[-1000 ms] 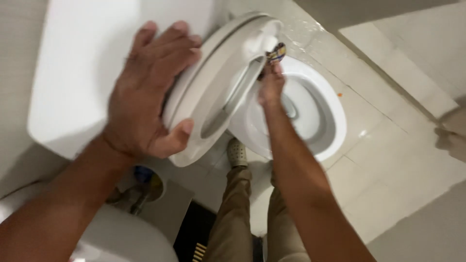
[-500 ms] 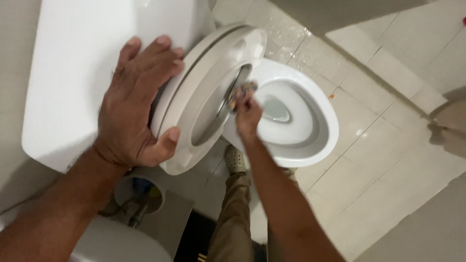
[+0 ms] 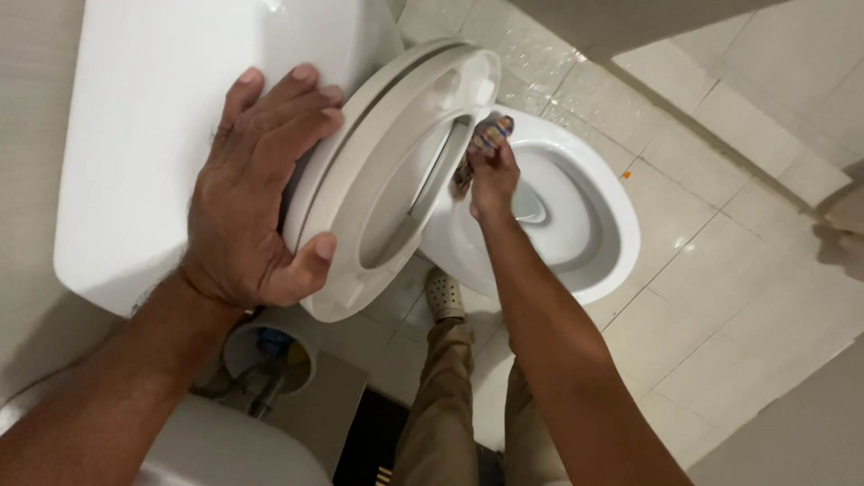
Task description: The person wipes the toilet seat and lid with a cloth, then flushes the toilet. They continue wiping the seat, lid, and tank, and finally wipe the wall-mounted toilet paper holder.
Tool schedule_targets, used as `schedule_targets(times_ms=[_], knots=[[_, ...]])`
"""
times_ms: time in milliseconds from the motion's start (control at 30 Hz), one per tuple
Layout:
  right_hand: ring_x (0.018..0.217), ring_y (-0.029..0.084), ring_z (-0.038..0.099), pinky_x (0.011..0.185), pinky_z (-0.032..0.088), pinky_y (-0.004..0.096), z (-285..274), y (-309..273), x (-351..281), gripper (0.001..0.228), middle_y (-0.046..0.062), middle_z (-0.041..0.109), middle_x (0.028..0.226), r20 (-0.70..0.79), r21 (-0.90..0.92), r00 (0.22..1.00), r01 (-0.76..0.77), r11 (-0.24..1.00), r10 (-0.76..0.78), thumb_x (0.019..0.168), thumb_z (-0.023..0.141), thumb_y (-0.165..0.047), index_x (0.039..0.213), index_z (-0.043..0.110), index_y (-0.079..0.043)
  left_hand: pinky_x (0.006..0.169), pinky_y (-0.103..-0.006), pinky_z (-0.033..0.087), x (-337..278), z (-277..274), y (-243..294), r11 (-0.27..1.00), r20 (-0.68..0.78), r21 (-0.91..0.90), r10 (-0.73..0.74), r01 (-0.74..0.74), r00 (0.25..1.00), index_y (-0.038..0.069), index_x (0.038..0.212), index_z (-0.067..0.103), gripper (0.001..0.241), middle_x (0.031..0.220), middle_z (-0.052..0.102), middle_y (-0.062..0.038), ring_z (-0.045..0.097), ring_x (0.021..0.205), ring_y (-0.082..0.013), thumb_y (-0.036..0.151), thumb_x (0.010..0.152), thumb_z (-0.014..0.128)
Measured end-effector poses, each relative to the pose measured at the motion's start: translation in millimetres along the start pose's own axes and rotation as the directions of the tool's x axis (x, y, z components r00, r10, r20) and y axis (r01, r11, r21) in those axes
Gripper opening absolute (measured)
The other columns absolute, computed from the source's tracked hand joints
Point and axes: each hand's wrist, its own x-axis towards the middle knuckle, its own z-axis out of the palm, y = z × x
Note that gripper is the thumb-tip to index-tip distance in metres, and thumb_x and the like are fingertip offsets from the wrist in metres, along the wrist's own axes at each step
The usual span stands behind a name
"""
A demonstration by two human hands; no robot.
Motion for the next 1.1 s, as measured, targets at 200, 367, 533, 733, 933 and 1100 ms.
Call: schedule_targets(times_ms=[200,367,533,733,933,1100], knots=[[0.080,0.022,0.067,0.077,0.051,0.037,-21,82,-11,0.010,0.007,0.073,0.088,0.134,-0.616,0.825,0.504,0.606,-0.550,0.094,0.066,-0.011,0.089,0.075,-0.010,0.130,-0.0616,0.023,2,0,-3,1.000,-0.005,-0.004,0.013,-0.013,1.000,-0.010,0.139,0.050,0.072,0.144,0.058,-0.031,0.049,0.147,-0.0495,0.047,0.097,0.042],[0.075,0.011,0.066,0.066,0.048,0.029,-62,78,-87,0.023,-0.003,0.071,0.074,0.526,-0.516,0.847,0.384,0.766,-0.071,0.094,0.066,-0.026,0.077,0.074,-0.013,0.129,-0.0677,0.023,-1,0,-5,1.000,0.015,-0.003,0.017,-0.017,1.000,-0.008,0.142,0.046,0.070,0.148,0.055,-0.033,0.044,0.149,-0.0495,0.045,0.097,0.042],[0.083,0.028,0.063,0.079,0.057,0.042,-35,-46,-107,0.019,0.017,0.065,0.093,0.371,0.042,0.923,-0.126,0.991,0.102,0.103,0.051,-0.008,0.093,0.064,0.002,0.128,-0.0620,0.025,0,1,0,1.000,-0.002,0.006,0.022,-0.022,1.000,-0.011,0.138,0.050,0.071,0.143,0.058,-0.033,0.049,0.145,-0.0492,0.047,0.099,0.038],[0.087,0.018,0.071,0.077,0.063,0.033,10,-28,-37,0.026,0.008,0.075,0.095,0.132,-0.154,0.965,0.244,0.958,-0.225,0.088,0.078,-0.022,0.105,0.070,-0.004,0.128,-0.0599,0.024,4,1,-1,1.000,-0.017,0.009,0.030,-0.030,0.999,-0.012,0.137,0.053,0.072,0.142,0.060,-0.032,0.050,0.145,-0.0488,0.047,0.098,0.039],[0.078,0.019,0.073,0.071,0.058,0.036,-5,27,-71,0.044,0.005,0.078,0.086,0.194,-0.677,0.933,0.351,0.647,-0.302,0.094,0.058,-0.051,0.106,0.076,-0.012,0.127,-0.0629,0.027,3,7,-7,0.998,-0.046,0.001,0.056,-0.056,0.997,-0.011,0.137,0.052,0.073,0.139,0.060,-0.036,0.052,0.141,-0.0514,0.047,0.095,0.042],[0.068,0.021,0.074,0.059,0.062,0.035,-29,6,-98,0.041,0.013,0.079,0.085,0.386,-0.698,0.919,0.346,0.627,-0.078,0.098,0.062,-0.042,0.095,0.078,-0.005,0.128,-0.0612,0.027,4,4,-4,0.998,-0.055,-0.002,0.069,-0.069,0.996,-0.011,0.137,0.053,0.070,0.141,0.059,-0.032,0.050,0.143,-0.0466,0.044,0.095,0.043]])
